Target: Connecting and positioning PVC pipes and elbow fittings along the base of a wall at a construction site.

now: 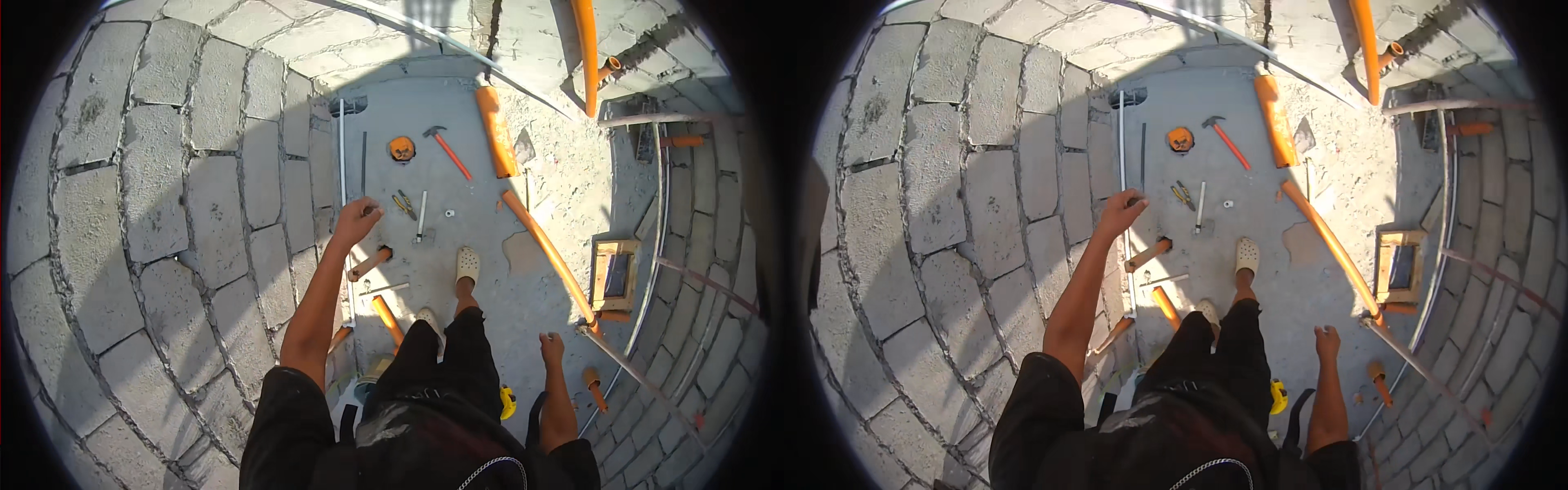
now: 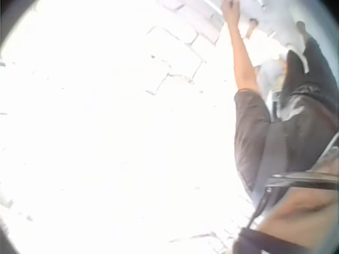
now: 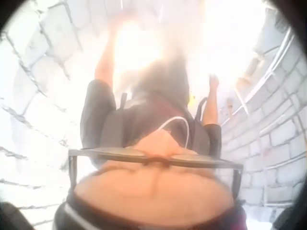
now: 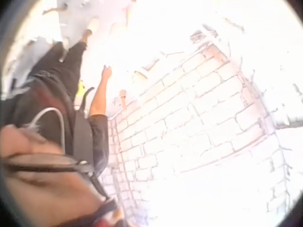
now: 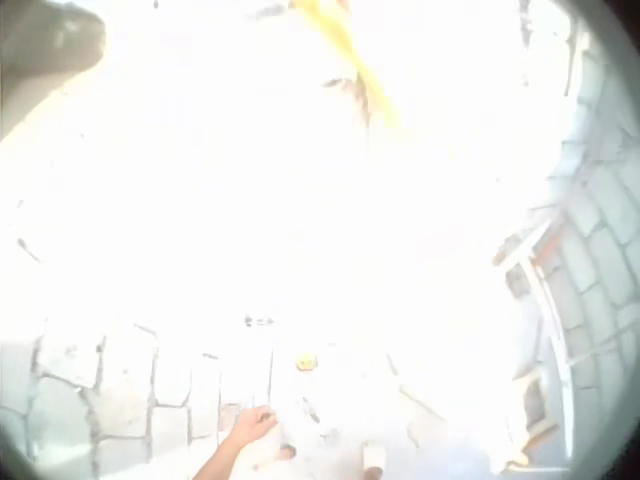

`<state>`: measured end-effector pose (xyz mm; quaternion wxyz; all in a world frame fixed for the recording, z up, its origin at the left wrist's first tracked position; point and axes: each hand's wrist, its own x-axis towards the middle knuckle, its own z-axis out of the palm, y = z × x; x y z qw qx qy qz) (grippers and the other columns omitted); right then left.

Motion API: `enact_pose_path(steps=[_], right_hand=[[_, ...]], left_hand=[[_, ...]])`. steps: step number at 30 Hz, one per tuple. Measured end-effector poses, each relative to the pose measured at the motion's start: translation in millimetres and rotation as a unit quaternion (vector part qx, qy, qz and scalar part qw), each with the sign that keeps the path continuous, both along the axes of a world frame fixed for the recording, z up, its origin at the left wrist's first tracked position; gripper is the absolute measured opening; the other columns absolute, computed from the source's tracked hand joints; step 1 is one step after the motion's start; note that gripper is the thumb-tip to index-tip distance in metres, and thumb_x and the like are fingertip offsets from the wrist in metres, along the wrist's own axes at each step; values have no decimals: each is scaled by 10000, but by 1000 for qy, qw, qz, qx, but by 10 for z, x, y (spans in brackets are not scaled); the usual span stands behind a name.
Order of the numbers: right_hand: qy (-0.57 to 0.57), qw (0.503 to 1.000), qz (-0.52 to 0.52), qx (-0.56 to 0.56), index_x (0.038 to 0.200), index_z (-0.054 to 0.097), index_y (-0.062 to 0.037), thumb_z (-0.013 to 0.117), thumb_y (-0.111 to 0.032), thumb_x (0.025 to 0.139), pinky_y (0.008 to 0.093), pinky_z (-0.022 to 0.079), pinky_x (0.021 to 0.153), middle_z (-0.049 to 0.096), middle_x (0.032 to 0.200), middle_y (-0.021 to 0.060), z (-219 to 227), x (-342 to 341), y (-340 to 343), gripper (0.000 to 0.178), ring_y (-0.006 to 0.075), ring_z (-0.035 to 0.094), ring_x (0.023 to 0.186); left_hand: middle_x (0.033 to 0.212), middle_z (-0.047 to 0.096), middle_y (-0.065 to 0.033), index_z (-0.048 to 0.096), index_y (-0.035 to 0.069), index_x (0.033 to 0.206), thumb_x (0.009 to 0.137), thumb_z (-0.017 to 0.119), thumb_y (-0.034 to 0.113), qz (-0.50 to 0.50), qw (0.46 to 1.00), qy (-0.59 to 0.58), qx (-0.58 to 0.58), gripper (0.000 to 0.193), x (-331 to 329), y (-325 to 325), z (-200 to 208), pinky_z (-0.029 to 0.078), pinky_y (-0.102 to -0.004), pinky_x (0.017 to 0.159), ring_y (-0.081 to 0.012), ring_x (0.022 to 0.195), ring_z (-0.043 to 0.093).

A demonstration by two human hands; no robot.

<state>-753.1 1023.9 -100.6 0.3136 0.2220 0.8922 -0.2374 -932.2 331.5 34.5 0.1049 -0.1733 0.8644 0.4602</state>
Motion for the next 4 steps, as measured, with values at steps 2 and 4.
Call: enact_pose_path(steps=[2,4], right_hand=[[-41,998,-43,23,1128,643,35,689,-341,839,335,519,537,691,799,169,-208,315,629,476,245,653,591],[-118,988,-96,-18,1146,640,23,678,-337,852,324,508,499,689,783,168,-178,-40,596,465,243,641,561]], left_hand=[[814,637,17,672,44,1011,888,702,223,61,992,3,109,219,-419,-19,210,488,-238,658,-75,723,583],[849,653,-1,652,60,1096,886,706,237,123,980,58,143,281,-800,-92,632,510,-253,685,-94,757,607]])
